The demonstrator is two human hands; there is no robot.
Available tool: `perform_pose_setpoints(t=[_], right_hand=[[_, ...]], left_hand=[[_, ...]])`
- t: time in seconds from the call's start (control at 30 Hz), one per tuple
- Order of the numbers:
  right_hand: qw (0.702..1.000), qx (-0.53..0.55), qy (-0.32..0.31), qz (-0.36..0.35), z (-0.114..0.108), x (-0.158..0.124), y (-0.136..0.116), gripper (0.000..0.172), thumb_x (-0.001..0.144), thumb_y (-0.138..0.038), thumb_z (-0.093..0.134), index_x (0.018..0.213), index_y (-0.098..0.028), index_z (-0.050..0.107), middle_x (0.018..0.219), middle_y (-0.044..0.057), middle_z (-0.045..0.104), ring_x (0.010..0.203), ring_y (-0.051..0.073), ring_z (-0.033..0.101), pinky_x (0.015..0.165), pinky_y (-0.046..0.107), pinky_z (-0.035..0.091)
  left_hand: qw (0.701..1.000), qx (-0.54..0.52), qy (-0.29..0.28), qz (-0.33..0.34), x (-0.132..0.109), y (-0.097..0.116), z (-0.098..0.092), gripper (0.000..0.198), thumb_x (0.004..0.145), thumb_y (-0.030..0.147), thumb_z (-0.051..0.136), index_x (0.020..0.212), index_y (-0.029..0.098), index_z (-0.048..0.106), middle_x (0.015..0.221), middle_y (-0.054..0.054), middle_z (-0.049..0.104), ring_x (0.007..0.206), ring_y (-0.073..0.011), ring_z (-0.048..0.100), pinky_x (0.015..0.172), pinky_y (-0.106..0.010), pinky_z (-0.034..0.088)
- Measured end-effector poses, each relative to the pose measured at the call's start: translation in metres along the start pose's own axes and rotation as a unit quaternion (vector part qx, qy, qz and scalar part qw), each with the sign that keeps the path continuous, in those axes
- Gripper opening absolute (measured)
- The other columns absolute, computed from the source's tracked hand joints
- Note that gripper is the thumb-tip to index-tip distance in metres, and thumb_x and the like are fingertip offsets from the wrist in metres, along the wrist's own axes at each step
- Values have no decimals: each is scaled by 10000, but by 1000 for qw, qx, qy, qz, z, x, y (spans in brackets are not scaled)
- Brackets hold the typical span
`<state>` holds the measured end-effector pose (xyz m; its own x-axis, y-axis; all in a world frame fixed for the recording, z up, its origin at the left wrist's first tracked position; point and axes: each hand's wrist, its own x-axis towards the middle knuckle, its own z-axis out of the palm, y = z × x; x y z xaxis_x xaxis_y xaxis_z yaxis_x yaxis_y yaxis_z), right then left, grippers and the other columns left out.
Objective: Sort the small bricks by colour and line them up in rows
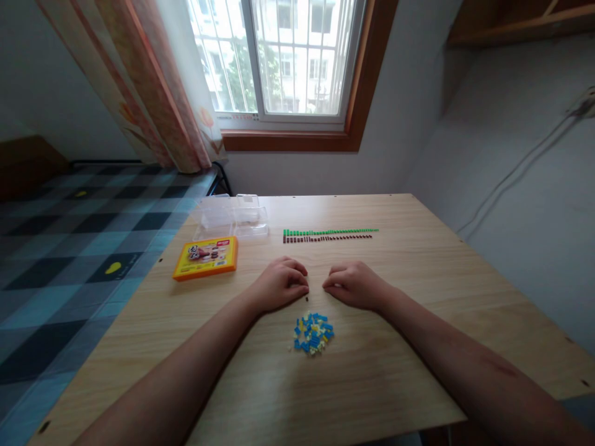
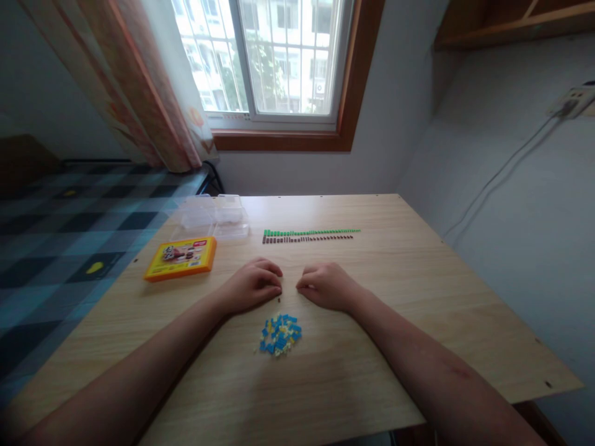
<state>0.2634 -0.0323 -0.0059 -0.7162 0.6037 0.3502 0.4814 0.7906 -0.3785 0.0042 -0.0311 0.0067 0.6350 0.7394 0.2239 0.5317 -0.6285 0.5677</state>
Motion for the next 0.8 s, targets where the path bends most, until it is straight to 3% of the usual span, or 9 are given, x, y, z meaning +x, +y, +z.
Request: perform_pose_setpoints(t=[0.2, 0.33, 0.47, 0.6, 0.7, 0.8], right_hand=[[998, -35, 14, 50, -8, -3, 16, 150, 884, -198, 631, 876, -239, 775, 862, 22, 742, 734, 152, 649, 702, 267, 452], [983, -85, 32, 161, -25, -12, 42, 143, 860, -216, 640, 839, -237, 780, 838, 27, 751, 765, 176, 662, 691, 275, 448], [941, -140, 60, 302, -42, -28, 78, 155, 847, -277, 647, 850, -254, 800, 909, 34, 780, 840, 209, 688, 704, 282, 463], [870, -157, 136, 446, -45, -41, 103, 211, 854, -341, 633, 950, -273, 807, 957, 14, 791, 895, 213, 710, 730, 270, 493], [841, -186, 171, 478, -40, -42, 110, 263, 881, -389, 603, 1005, -278, 806, 1007, 35, 790, 929, 234, 716, 727, 281, 509], [843, -200, 173, 468, -35, -37, 111, 273, 898, -383, 591, 1029, -278, 806, 1052, 49, 783, 948, 250, 718, 747, 299, 522]], left_hand=[[999, 38, -20, -9, -1, 11, -1, 75, 809, 245, 699, 797, 242, 773, 1036, -45, 723, 1010, -233, 613, 959, -382, 456], [998, 61, -21, -13, -2, 12, 0, 99, 822, 225, 673, 801, 240, 769, 1023, -45, 723, 995, -235, 616, 940, -380, 472], [997, 77, -11, 0, -3, 13, 1, 112, 819, 194, 661, 803, 231, 765, 1002, -49, 723, 980, -224, 622, 922, -362, 482], [995, 96, -10, 23, -3, 18, 1, 151, 833, 157, 614, 806, 217, 750, 989, -42, 722, 963, -210, 622, 918, -348, 482], [993, 116, -10, 35, -2, 21, 1, 161, 836, 141, 591, 805, 210, 734, 985, -42, 717, 957, -207, 620, 914, -344, 483], [991, 126, -11, 50, -2, 23, 2, 168, 835, 124, 572, 797, 202, 716, 975, -44, 712, 949, -205, 618, 909, -342, 484]])
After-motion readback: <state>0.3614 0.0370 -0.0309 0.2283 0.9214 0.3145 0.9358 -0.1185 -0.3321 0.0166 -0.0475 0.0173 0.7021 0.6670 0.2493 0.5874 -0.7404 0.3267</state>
